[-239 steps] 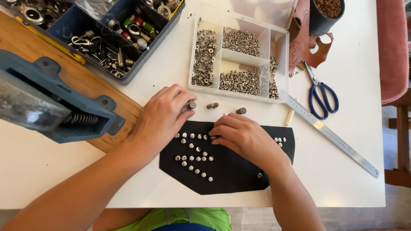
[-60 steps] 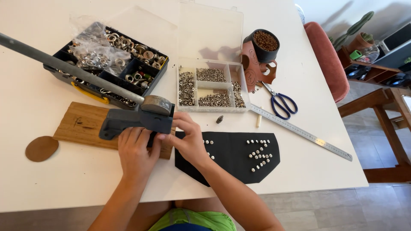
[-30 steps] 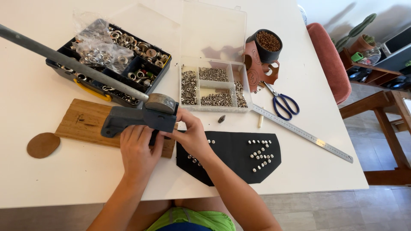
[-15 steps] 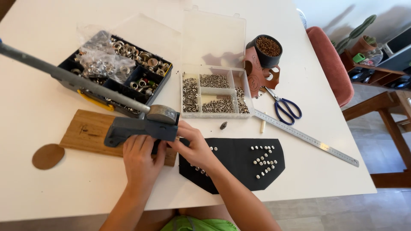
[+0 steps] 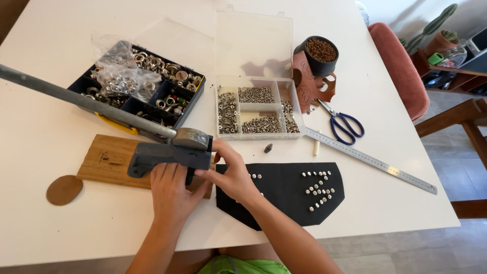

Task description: The person selects metal rivet components from a compartmentalized box and places them into pre-punched holes on a black leather piece. They then use a manual rivet press to set the rivets one by one, repeating the process across the leather surface.

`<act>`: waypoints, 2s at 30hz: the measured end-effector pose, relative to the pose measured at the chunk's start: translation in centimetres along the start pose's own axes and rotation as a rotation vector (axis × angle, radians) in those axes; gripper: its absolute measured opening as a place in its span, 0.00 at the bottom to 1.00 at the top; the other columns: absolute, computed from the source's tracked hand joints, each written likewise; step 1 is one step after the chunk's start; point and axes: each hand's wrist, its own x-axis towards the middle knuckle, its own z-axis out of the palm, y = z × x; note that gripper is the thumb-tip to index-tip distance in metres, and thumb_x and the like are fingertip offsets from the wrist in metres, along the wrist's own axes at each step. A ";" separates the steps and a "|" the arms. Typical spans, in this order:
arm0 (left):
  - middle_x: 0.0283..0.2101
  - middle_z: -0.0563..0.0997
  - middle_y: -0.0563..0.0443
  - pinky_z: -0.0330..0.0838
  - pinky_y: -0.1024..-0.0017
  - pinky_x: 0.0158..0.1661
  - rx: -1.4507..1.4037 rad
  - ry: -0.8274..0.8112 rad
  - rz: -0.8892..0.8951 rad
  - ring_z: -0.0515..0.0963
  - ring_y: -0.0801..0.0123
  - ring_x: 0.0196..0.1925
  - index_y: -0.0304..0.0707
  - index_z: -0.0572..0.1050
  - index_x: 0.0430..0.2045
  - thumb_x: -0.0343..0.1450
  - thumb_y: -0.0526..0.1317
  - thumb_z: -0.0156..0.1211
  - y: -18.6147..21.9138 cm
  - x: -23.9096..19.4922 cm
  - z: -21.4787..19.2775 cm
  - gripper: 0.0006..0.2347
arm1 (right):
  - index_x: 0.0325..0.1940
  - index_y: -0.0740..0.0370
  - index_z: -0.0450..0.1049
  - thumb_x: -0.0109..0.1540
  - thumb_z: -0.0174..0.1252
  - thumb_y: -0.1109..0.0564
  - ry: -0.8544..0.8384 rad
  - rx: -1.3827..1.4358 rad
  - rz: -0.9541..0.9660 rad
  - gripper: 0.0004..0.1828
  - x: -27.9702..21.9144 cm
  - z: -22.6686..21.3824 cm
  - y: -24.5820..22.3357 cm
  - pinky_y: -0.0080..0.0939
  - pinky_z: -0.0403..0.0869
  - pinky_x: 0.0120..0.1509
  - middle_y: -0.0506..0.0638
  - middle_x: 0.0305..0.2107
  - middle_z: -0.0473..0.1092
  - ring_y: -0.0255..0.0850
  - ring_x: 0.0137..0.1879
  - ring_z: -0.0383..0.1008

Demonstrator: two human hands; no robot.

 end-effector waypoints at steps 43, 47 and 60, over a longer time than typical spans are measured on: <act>0.45 0.78 0.45 0.69 0.55 0.49 0.060 -0.188 -0.065 0.75 0.47 0.50 0.41 0.77 0.42 0.62 0.53 0.70 -0.1 -0.7 0.1 0.21 | 0.50 0.64 0.80 0.62 0.64 0.60 -0.144 0.003 0.132 0.13 0.8 -0.3 -1.5 0.41 0.75 0.60 0.48 0.47 0.79 0.36 0.55 0.74; 0.41 0.78 0.45 0.68 0.56 0.49 0.027 -0.184 -0.081 0.75 0.48 0.47 0.40 0.77 0.41 0.61 0.49 0.70 -0.3 -0.9 0.2 0.19 | 0.52 0.65 0.79 0.56 0.71 0.62 -0.078 0.082 0.225 0.20 0.4 -0.1 -0.2 0.35 0.75 0.52 0.48 0.42 0.79 0.33 0.49 0.74; 0.44 0.78 0.46 0.69 0.56 0.50 -0.001 -0.161 -0.085 0.75 0.49 0.49 0.41 0.77 0.42 0.64 0.53 0.69 0.3 -0.3 -0.3 0.20 | 0.52 0.63 0.79 0.66 0.59 0.58 -0.265 0.057 0.195 0.12 0.6 -1.0 -0.3 0.39 0.75 0.57 0.49 0.48 0.78 0.37 0.55 0.75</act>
